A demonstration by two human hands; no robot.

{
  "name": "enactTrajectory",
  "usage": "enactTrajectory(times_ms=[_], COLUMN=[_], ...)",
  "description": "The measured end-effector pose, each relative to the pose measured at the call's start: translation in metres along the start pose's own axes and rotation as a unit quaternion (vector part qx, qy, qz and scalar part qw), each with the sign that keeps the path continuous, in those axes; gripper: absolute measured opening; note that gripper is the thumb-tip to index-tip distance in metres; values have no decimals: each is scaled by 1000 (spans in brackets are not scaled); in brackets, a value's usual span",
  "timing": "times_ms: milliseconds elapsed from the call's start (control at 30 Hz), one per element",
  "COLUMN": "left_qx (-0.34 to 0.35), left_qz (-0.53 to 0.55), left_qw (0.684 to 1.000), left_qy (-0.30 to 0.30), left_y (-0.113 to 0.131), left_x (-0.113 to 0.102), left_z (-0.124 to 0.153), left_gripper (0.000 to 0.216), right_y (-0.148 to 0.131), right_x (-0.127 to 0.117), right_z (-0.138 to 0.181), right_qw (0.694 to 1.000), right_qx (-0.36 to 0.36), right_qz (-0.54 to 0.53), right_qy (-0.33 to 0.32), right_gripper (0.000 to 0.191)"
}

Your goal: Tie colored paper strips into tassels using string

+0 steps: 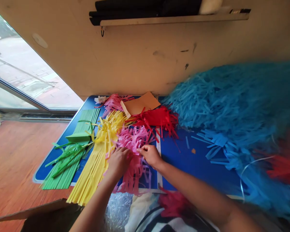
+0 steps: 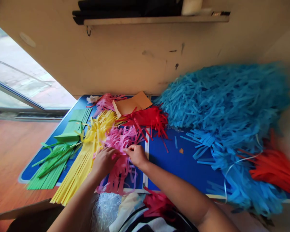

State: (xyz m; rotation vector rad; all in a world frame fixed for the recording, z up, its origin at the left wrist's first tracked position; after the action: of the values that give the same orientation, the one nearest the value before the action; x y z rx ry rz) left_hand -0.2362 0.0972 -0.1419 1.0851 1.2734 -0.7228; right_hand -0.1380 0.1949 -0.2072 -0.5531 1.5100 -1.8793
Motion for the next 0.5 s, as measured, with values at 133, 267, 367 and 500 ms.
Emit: enactTrajectory(times_ms=[133,267,367,500], left_qx=[19,37,58,65], left_qz=[-4,-5,-22,-42], left_qw=[1000,998,996,993], left_qy=[18,42,59,89], left_y=[-9,-10,0,5], left_x=[-9,-19,-23,-27], left_z=[0,-2,-3,0], left_gripper=[20,20,22,19], right_y=[-2,-5,-7,-1], right_x=[-28,-36,-24,-14], right_z=[-1,-5,-4,2], right_qw=[1000,1000,1000,997], right_qx=[-2,8,20,68], right_qz=[11,10,-1,-19], right_qy=[25,0,-25,-30], right_gripper=[34,35,30,13])
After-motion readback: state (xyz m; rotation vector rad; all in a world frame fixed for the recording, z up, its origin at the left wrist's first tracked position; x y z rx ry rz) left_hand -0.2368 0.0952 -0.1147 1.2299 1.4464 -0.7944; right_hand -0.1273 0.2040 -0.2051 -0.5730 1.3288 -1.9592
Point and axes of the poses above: each hand's wrist, its own z-axis away from the middle knuckle, its own x-axis out of the palm, y = z × x, the point moved 8 cm from there along -z, towards the middle knuckle
